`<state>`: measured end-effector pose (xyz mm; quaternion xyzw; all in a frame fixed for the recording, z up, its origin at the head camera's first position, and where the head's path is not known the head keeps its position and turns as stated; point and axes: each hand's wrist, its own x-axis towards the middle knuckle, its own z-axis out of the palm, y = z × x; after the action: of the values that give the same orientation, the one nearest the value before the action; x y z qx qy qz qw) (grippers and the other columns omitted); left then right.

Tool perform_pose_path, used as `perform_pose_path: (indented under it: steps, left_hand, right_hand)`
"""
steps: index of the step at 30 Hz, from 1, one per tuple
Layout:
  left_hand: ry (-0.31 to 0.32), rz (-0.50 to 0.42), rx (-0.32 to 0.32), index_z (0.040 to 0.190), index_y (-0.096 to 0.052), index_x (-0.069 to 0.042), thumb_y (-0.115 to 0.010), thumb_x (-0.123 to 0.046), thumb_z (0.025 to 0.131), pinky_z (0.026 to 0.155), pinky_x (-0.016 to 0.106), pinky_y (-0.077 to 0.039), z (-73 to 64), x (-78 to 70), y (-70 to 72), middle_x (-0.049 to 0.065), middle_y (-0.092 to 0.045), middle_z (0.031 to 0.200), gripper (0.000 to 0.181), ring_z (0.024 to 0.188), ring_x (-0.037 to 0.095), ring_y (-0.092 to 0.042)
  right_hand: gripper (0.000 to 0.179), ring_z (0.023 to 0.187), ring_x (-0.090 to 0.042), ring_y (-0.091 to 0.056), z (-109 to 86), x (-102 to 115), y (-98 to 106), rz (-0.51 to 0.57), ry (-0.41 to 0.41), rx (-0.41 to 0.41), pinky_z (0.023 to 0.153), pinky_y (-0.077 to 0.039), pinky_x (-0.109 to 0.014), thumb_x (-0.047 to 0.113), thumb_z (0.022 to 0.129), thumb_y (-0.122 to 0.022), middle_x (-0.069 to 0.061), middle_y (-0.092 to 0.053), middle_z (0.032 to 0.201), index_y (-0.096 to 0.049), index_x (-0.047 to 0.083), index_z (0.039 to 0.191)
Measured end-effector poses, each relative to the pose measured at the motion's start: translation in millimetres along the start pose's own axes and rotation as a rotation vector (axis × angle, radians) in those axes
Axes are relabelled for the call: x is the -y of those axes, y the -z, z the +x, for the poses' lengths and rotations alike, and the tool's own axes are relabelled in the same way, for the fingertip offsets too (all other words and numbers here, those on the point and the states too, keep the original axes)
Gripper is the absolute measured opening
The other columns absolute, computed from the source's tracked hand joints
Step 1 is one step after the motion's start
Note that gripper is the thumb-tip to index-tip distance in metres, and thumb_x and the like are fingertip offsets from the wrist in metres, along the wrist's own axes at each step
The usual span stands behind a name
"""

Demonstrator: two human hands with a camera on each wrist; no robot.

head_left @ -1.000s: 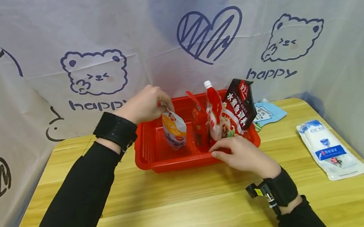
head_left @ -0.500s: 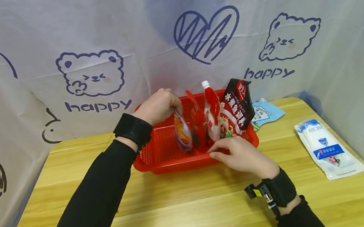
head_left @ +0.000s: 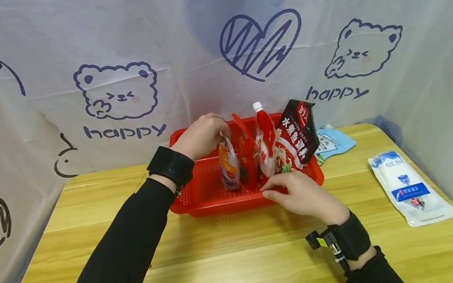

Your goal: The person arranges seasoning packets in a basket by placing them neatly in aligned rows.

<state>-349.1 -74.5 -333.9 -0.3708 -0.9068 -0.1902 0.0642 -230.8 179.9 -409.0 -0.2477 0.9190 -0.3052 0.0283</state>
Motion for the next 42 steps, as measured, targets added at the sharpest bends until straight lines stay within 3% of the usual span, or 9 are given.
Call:
perform_pose_path:
  steps: [5, 10, 14, 19, 24, 29, 34, 42]
  left_hand:
    - [0.015, 0.046, 0.011, 0.111, -0.080, -0.007, -0.076, 0.004, 0.091, 0.105, 0.038, -0.053, -7.4, -4.0, 1.3, 0.010, -0.073, 0.119, 0.023, 0.121, 0.027, -0.061]
    - [0.014, 0.101, -0.011, 0.129, -0.073, -0.009, -0.073, 0.000, 0.095, 0.112, 0.040, -0.047, -23.4, -11.0, 7.9, 0.008, -0.068, 0.135, 0.036, 0.133, 0.026, -0.055]
    - [0.035, 0.104, -0.087, 0.133, -0.071, -0.011, -0.075, -0.007, 0.095, 0.109, 0.039, -0.050, -43.3, -21.4, 12.7, 0.006, -0.066, 0.135, 0.038, 0.128, 0.024, -0.058]
    - [0.078, 0.031, -0.200, 0.130, -0.071, -0.012, -0.077, -0.015, 0.095, 0.099, 0.039, -0.055, -74.9, -38.5, 11.5, 0.006, -0.068, 0.124, 0.036, 0.114, 0.023, -0.063]
    - [0.102, -0.040, -0.251, 0.126, -0.072, -0.011, -0.080, -0.016, 0.093, 0.093, 0.038, -0.058, -103.2, -51.2, -2.7, 0.004, -0.068, 0.115, 0.035, 0.106, 0.020, -0.065]
    - [0.111, -0.052, -0.228, 0.119, -0.077, -0.014, -0.082, -0.020, 0.091, 0.090, 0.036, -0.059, -120.5, -57.7, -25.3, 0.001, -0.068, 0.111, 0.029, 0.102, 0.018, -0.066]
    - [0.092, -0.057, -0.164, 0.111, -0.080, -0.017, -0.084, -0.023, 0.089, 0.089, 0.034, -0.059, -126.9, -59.0, -45.1, -0.001, -0.068, 0.109, 0.023, 0.101, 0.016, -0.065]
    - [0.095, -0.083, -0.148, 0.105, -0.082, -0.020, -0.084, -0.014, 0.088, 0.087, 0.032, -0.058, -130.9, -58.5, -60.9, -0.003, -0.068, 0.106, 0.018, 0.099, 0.015, -0.063]
  right_hand:
    - [0.020, 0.075, -0.015, -0.055, 0.9, 1, -2, -0.003, -0.003, -0.005, 0.069, -0.046, -0.034, 0.026, 0.101, -0.070, 0.006, -0.069, 0.090, -0.079, 0.013, 0.113]
    - [0.018, 0.075, -0.015, -0.055, 1.8, 1, -3, -0.006, -0.006, -0.008, 0.069, -0.046, -0.035, 0.027, 0.100, -0.071, 0.006, -0.067, 0.087, -0.079, 0.014, 0.111]
    - [0.019, 0.078, -0.016, -0.056, 1.7, 1, -4, -0.020, -0.005, -0.017, 0.072, -0.047, -0.035, 0.027, 0.100, -0.070, 0.006, -0.069, 0.090, -0.079, 0.014, 0.111]
    - [0.019, 0.081, -0.017, -0.056, 0.8, -1, -4, -0.025, -0.014, -0.024, 0.074, -0.047, -0.036, 0.027, 0.100, -0.071, 0.005, -0.073, 0.098, -0.079, 0.014, 0.111]
    - [0.017, 0.084, -0.017, -0.058, 0.5, -1, -3, -0.030, -0.016, -0.032, 0.077, -0.048, -0.037, 0.028, 0.100, -0.071, 0.005, -0.074, 0.100, -0.079, 0.017, 0.110]
    - [0.017, 0.083, -0.018, -0.057, 0.2, 0, -4, -0.027, -0.027, -0.021, 0.075, -0.047, -0.037, 0.028, 0.100, -0.071, 0.004, -0.071, 0.095, -0.079, 0.016, 0.110]
    - [0.016, 0.080, -0.018, -0.056, 0.7, 2, -4, -0.018, -0.037, -0.015, 0.072, -0.046, -0.036, 0.027, 0.100, -0.071, 0.004, -0.069, 0.091, -0.079, 0.016, 0.109]
    - [0.015, 0.078, -0.017, -0.056, 0.6, 4, -3, -0.021, -0.045, -0.003, 0.070, -0.045, -0.035, 0.027, 0.100, -0.071, 0.004, -0.069, 0.091, -0.078, 0.016, 0.108]
